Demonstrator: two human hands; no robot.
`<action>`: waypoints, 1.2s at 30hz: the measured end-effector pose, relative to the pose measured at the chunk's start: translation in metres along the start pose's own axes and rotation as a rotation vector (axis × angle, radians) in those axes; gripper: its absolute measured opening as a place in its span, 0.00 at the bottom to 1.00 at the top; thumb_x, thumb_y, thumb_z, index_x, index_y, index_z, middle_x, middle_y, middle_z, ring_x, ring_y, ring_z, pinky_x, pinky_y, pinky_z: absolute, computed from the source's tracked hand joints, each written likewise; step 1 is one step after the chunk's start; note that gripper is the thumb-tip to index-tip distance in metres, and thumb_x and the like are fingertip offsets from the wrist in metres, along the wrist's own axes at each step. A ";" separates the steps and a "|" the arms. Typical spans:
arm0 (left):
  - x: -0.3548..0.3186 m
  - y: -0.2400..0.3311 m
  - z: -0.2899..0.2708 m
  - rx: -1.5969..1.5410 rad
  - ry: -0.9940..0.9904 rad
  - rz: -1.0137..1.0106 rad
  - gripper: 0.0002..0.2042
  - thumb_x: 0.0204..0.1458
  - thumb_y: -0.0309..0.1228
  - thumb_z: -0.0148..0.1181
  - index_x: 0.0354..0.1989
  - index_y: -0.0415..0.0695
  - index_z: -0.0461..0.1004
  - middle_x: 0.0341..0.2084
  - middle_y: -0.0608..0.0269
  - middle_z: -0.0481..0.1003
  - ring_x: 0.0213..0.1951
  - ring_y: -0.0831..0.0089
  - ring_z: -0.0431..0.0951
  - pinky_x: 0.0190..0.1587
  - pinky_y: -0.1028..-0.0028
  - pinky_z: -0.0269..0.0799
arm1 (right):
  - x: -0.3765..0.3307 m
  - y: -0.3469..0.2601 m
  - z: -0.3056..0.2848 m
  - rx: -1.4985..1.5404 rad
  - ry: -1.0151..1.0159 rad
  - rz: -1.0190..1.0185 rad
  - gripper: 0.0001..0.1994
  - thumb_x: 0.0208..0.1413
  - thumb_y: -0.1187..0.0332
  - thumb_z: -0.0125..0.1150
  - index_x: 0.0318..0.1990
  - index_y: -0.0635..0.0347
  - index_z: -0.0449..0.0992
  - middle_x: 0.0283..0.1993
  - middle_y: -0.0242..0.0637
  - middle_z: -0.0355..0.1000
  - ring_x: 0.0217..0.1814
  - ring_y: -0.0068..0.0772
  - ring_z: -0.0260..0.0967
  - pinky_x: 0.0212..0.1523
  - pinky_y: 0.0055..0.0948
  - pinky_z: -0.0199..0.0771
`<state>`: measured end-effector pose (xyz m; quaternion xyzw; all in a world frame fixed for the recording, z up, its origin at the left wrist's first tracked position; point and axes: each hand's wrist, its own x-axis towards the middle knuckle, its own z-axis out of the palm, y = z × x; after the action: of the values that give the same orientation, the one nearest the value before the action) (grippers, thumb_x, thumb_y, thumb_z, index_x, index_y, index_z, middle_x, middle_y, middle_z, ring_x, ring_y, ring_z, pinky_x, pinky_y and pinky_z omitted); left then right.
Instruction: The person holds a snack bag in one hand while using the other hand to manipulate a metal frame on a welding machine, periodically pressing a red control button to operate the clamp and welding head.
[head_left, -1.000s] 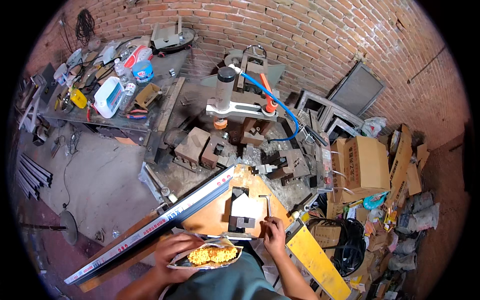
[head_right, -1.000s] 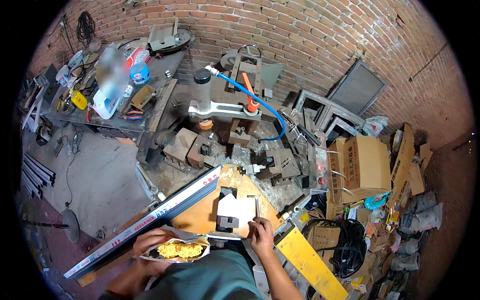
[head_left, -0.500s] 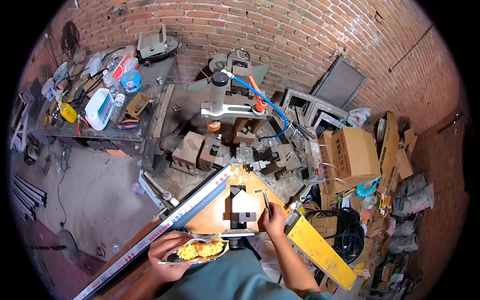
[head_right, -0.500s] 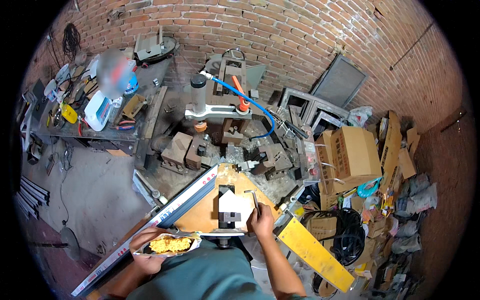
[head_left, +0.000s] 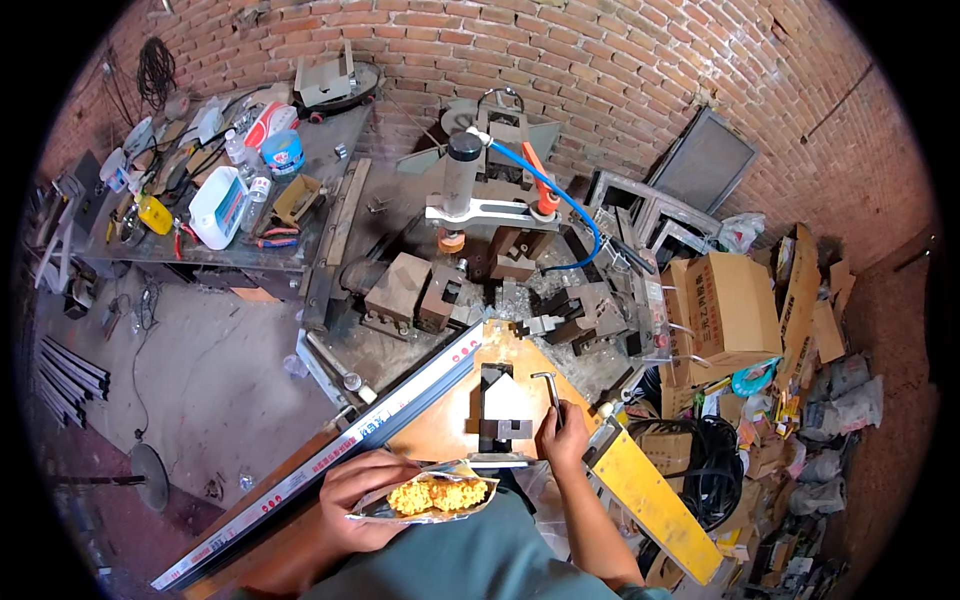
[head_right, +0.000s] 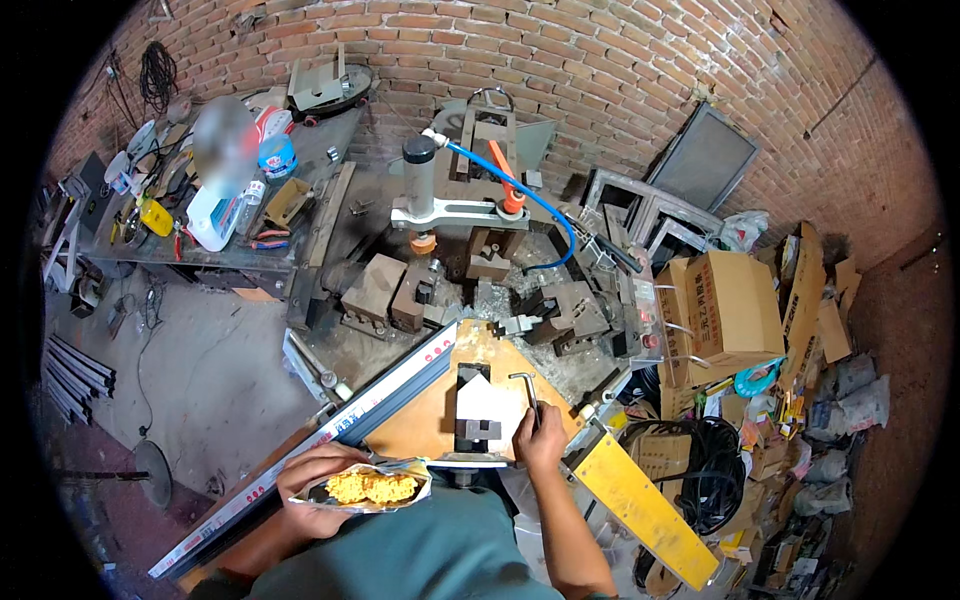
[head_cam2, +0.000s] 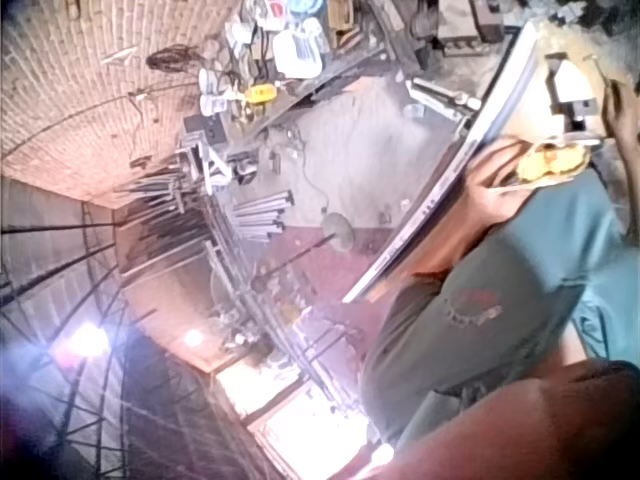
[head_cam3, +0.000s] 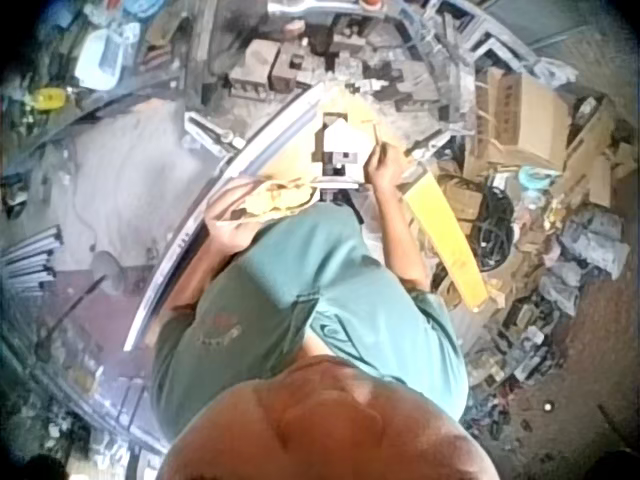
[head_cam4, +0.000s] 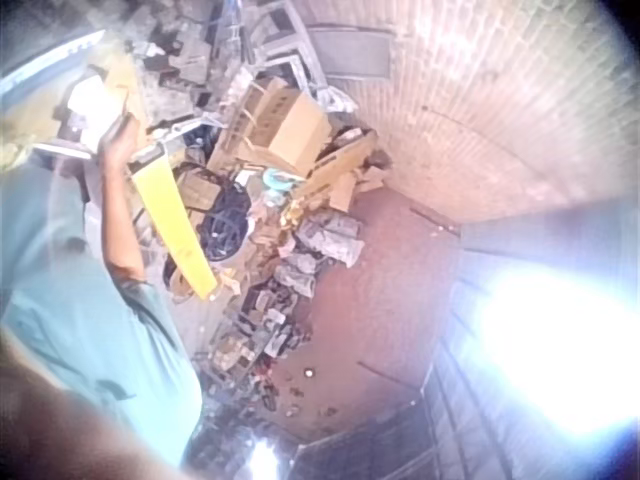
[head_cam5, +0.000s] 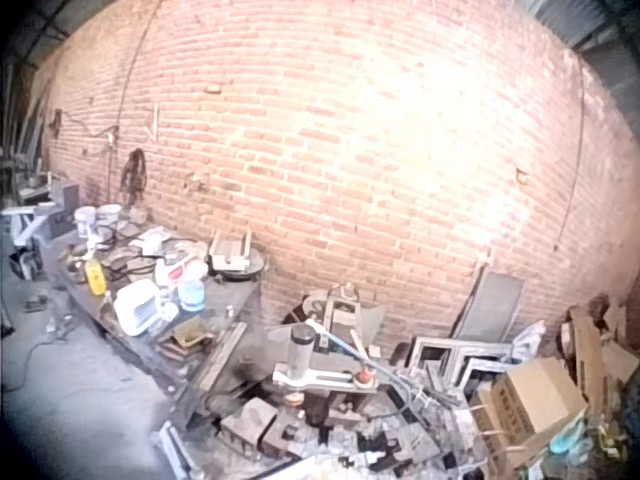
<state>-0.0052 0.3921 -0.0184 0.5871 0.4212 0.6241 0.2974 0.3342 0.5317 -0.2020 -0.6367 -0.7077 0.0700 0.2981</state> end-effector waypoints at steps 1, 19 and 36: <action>0.000 -0.001 0.000 0.004 -0.012 0.002 0.23 0.44 0.29 0.81 0.48 0.31 0.81 0.41 0.48 0.84 0.41 0.55 0.86 0.45 0.62 0.81 | 0.001 0.001 0.001 -0.005 0.012 -0.019 0.07 0.61 0.70 0.65 0.44 0.61 0.79 0.36 0.49 0.76 0.37 0.55 0.77 0.38 0.44 0.77; 0.012 -0.003 0.005 -0.008 -0.108 -0.033 0.24 0.42 0.28 0.81 0.49 0.33 0.80 0.43 0.48 0.83 0.41 0.55 0.85 0.46 0.63 0.81 | 0.003 0.002 0.001 0.062 0.035 -0.033 0.07 0.60 0.71 0.65 0.42 0.63 0.80 0.35 0.49 0.74 0.33 0.56 0.75 0.35 0.47 0.75; 0.008 -0.002 -0.002 0.008 -0.037 0.007 0.23 0.48 0.32 0.80 0.48 0.33 0.79 0.40 0.44 0.83 0.41 0.54 0.86 0.45 0.61 0.82 | 0.042 -0.044 -0.055 0.734 0.210 0.308 0.10 0.71 0.68 0.60 0.53 0.61 0.73 0.34 0.24 0.68 0.30 0.13 0.59 0.30 0.18 0.62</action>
<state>-0.0089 0.3992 -0.0161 0.6011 0.4161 0.6124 0.3009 0.3241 0.5477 -0.1223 -0.5903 -0.4978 0.2961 0.5622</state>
